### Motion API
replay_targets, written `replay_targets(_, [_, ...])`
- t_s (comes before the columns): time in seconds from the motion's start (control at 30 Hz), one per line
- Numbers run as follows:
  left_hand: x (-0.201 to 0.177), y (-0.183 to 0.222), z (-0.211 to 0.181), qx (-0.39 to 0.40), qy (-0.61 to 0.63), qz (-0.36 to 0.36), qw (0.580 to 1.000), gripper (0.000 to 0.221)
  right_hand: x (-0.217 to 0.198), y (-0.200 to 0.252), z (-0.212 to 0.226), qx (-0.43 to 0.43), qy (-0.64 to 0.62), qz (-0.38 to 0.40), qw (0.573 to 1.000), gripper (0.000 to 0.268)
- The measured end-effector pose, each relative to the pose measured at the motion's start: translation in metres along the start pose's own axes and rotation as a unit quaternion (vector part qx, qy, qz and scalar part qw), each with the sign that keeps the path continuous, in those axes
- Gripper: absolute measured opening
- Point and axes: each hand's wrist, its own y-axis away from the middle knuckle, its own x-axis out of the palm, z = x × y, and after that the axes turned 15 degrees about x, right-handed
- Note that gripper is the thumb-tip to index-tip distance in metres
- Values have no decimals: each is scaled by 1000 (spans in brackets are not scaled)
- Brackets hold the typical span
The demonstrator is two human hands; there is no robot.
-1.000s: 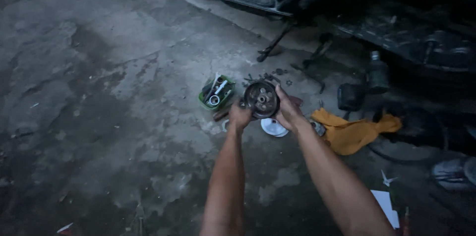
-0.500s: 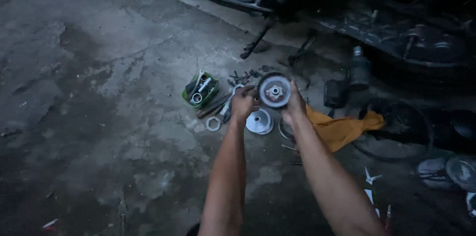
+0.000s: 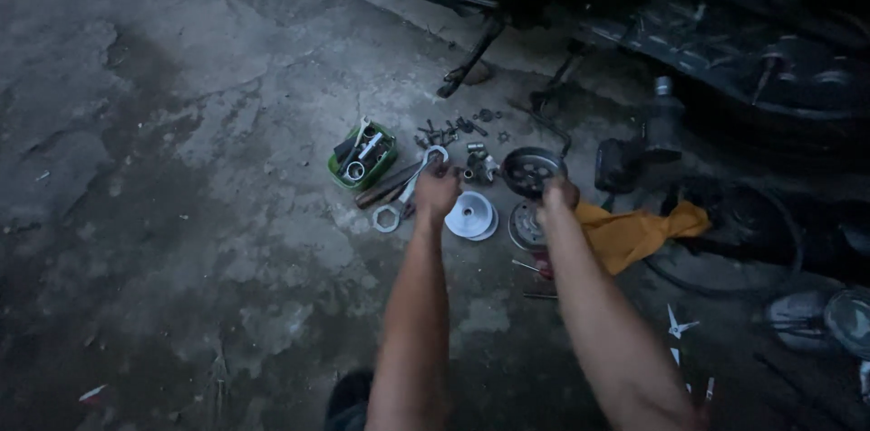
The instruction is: Cleaning motorcycle CVT components and assembling rollers into the pulley housing
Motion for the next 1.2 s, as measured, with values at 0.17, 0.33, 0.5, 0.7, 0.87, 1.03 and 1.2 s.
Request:
replay_targets(0.17, [-29, -22, 20, -64, 5, 14, 998, 37, -36, 116, 15, -102, 116, 32, 988, 58])
replay_targets(0.33, [-29, -45, 50, -87, -31, 60, 994, 38, -19, 34, 17, -167, 169, -37, 971, 42])
replay_targets(0.5, [-3, -70, 71, -87, -67, 109, 988, 43, 7, -3, 12, -122, 128, -25, 984, 45])
replay_targets(0.7, [32, -84, 74, -76, -54, 134, 987, 37, 39, -110, 8, -160, 228, -86, 957, 32])
replay_targets(0.87, [43, -95, 61, -39, -9, 105, 994, 34, 53, -170, 8, -159, 300, -152, 928, 44])
replay_targets(1.03, [53, -93, 50, -44, 9, 108, 993, 39, 17, -104, 17, -213, 381, -151, 887, 36])
replay_targets(1.2, [98, -86, 65, -39, -53, 136, 989, 41, -5, -21, 38, -275, 309, -113, 904, 36])
